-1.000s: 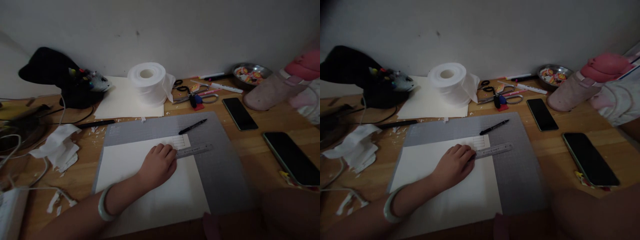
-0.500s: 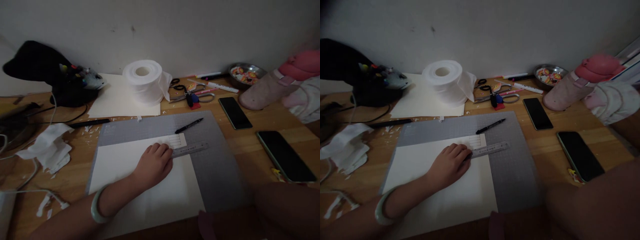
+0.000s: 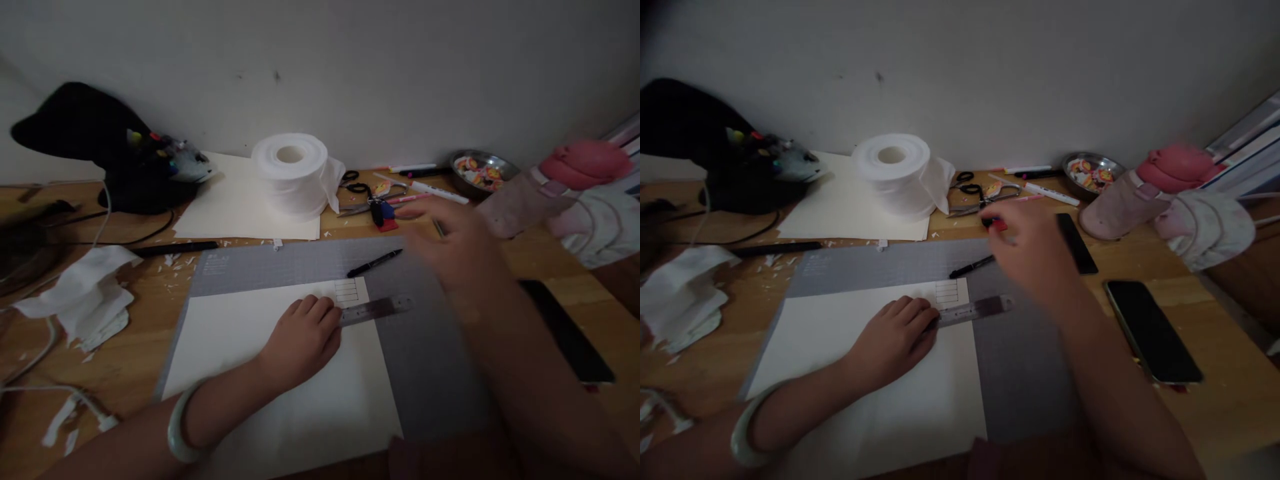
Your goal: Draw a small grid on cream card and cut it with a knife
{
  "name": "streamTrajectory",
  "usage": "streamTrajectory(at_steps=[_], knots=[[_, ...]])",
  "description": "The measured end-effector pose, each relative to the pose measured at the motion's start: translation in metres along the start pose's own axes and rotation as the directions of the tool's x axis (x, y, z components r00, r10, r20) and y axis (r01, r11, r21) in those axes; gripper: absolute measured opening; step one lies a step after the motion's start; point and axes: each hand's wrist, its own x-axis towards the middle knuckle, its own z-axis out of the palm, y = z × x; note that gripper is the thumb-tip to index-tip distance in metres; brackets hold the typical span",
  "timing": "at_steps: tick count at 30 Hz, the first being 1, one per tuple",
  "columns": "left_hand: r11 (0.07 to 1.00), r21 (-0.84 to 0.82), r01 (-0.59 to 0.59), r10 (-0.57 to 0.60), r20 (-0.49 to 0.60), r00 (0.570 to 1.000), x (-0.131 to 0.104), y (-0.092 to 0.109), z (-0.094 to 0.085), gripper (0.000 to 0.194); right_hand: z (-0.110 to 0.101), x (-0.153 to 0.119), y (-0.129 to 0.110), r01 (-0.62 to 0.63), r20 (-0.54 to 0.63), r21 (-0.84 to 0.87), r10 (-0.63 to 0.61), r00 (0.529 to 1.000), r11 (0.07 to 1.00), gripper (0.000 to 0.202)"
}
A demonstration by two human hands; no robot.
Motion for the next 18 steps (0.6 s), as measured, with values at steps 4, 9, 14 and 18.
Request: streamTrajectory(at_steps=[4,9,14,18], knots=[[1.0,-0.014,0.004,-0.004,-0.007,1.0,0.0,0.0,0.0,0.016,0.036,-0.009,0.014,0.11,0.367,-0.3,0.008,0.93,0.947,0.033],[1.0,-0.007,0.007,-0.007,0.001,1.0,0.0,0.001,-0.001,0.015,0.047,-0.01,0.018,0.129,0.328,-0.388,0.005,0.945,0.913,0.02],[1.0,-0.002,0.001,-0.001,-0.003,1.0,-0.001,0.001,0.0,0.017,0.048,-0.019,0.002,-0.001,-0.042,0.032,0.003,0.999,1.0,0.022],[1.0,0.006,-0.001,0.001,-0.013,1.0,0.0,0.0,0.001,0.017,0.062,-0.031,-0.005,-0.184,0.002,0.426,0.203,0.979,0.886,0.027]])
